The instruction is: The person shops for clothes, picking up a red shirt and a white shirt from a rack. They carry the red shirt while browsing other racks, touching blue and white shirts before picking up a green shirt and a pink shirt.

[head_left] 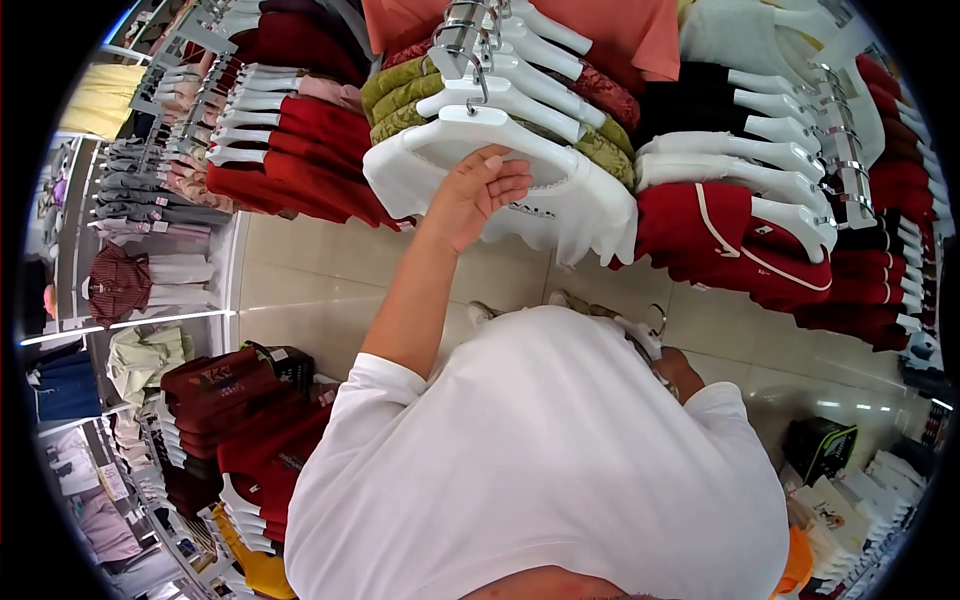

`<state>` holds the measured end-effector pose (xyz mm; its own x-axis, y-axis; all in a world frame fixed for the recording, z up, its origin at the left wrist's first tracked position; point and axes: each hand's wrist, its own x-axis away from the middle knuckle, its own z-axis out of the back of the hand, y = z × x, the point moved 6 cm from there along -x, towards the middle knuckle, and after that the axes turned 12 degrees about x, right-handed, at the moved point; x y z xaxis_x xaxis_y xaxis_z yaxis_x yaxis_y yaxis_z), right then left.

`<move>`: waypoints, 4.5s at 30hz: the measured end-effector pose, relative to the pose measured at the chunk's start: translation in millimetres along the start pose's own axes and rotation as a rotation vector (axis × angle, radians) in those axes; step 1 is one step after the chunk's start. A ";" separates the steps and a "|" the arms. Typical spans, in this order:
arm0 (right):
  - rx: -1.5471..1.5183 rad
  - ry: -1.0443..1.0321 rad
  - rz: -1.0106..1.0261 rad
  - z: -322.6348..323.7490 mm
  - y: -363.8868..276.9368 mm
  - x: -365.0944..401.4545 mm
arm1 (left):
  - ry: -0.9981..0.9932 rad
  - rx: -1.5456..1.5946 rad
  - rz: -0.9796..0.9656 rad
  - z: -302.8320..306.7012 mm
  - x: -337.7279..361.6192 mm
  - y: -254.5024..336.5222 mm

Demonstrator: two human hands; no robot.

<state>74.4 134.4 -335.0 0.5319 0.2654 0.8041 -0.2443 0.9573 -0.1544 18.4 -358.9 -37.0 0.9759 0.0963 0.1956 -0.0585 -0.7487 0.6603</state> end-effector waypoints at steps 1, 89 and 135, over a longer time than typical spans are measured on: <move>0.009 0.002 -0.002 2.9 -1.9 1.1 | 0.005 -0.014 0.010 0.2 1.3 -2.8; 0.236 0.023 0.075 36.0 -158.2 7.9 | 0.809 -1.132 0.598 412.1 391.1 -150.7; 0.284 0.097 0.640 52.6 -605.4 23.3 | 1.188 -0.634 0.426 505.3 538.9 -190.6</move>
<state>192.1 -445.0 -192.6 0.2797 0.7878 0.5488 -0.7286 0.5464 -0.4130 661.7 -495.7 -423.8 0.1223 0.6661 0.7358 -0.6934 -0.4731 0.5435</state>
